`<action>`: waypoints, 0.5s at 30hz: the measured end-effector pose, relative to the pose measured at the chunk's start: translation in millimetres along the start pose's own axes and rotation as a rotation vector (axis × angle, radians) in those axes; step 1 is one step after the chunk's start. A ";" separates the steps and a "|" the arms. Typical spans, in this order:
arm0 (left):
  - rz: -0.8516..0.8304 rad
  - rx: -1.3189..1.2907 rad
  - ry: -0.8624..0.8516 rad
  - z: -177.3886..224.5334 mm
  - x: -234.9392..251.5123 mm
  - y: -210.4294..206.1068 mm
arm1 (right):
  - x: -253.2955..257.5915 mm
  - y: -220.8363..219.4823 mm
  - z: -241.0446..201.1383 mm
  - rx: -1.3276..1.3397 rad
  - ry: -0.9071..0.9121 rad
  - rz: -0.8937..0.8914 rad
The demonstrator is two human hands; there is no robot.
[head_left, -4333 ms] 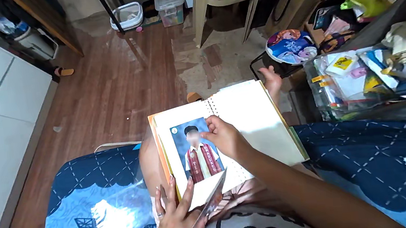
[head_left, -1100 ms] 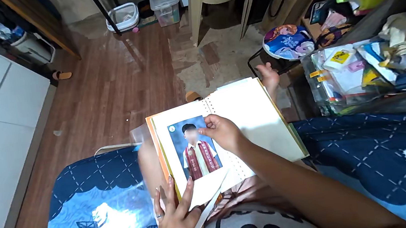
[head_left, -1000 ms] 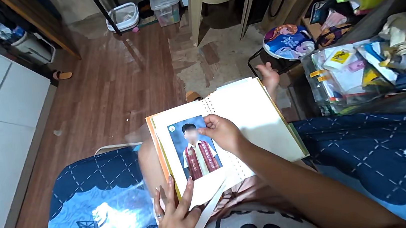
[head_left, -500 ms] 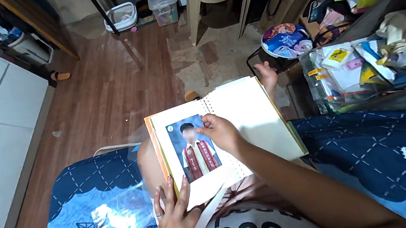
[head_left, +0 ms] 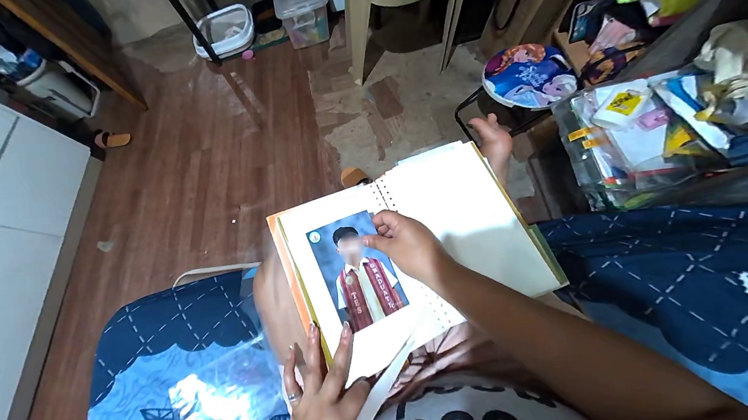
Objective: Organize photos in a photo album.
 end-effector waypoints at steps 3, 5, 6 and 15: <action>0.006 -0.006 -0.005 0.2 0.5 0.5 | -1.9 -0.9 -1.5 -0.050 0.014 0.008; 0.007 -0.001 -0.005 0.4 0.8 0.5 | -3.4 -2.2 -2.3 -0.123 0.040 0.023; 0.004 -0.002 -0.004 0.5 0.8 0.6 | -4.4 -2.8 -2.6 -0.167 0.058 0.033; 0.006 0.003 0.009 0.7 1.0 0.2 | -15.6 -19.7 13.5 -0.581 0.564 0.533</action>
Point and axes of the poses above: each hand's wrist, its own x-axis towards the middle knuckle, its own y-axis out of the back of the hand, z = x × y, the point moved 2 cm from there along x, towards the middle knuckle, and after that the axes turned 3 degrees about y, right-handed, at the moved point
